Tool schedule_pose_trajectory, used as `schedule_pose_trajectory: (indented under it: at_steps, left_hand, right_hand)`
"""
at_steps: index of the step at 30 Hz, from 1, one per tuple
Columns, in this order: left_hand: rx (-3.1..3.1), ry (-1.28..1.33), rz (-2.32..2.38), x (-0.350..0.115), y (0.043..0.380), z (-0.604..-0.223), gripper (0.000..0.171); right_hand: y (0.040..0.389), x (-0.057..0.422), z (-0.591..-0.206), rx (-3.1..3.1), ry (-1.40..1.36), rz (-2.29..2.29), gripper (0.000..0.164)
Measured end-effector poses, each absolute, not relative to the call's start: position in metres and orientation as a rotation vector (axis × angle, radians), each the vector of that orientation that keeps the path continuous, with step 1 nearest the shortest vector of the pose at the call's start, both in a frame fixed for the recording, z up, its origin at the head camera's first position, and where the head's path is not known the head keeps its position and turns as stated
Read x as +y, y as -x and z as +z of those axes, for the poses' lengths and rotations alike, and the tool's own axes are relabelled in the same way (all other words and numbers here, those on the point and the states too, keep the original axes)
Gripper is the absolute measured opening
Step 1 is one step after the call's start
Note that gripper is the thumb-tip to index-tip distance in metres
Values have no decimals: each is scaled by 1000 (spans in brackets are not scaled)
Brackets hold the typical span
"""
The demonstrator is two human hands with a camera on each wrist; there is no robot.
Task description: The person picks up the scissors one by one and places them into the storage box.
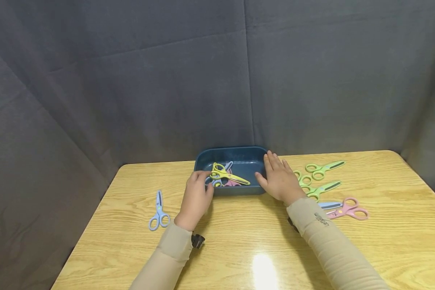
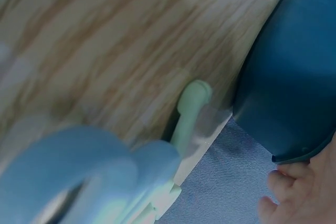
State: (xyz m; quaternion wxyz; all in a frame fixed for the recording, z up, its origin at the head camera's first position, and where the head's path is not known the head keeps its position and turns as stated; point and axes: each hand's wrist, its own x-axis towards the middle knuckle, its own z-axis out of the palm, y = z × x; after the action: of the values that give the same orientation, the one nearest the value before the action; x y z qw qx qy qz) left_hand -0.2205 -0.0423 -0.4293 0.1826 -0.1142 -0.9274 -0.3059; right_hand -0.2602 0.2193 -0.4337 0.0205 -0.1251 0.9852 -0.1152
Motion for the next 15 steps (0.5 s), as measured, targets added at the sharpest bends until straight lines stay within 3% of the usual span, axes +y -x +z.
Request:
schedule_pose_trajectory:
  at_steps: [15]
  left_hand:
    - [-2758, 242, -820, -72, 206, -428, 53]
  right_hand:
    - [262, 220, -433, 3068, 390, -359, 78]
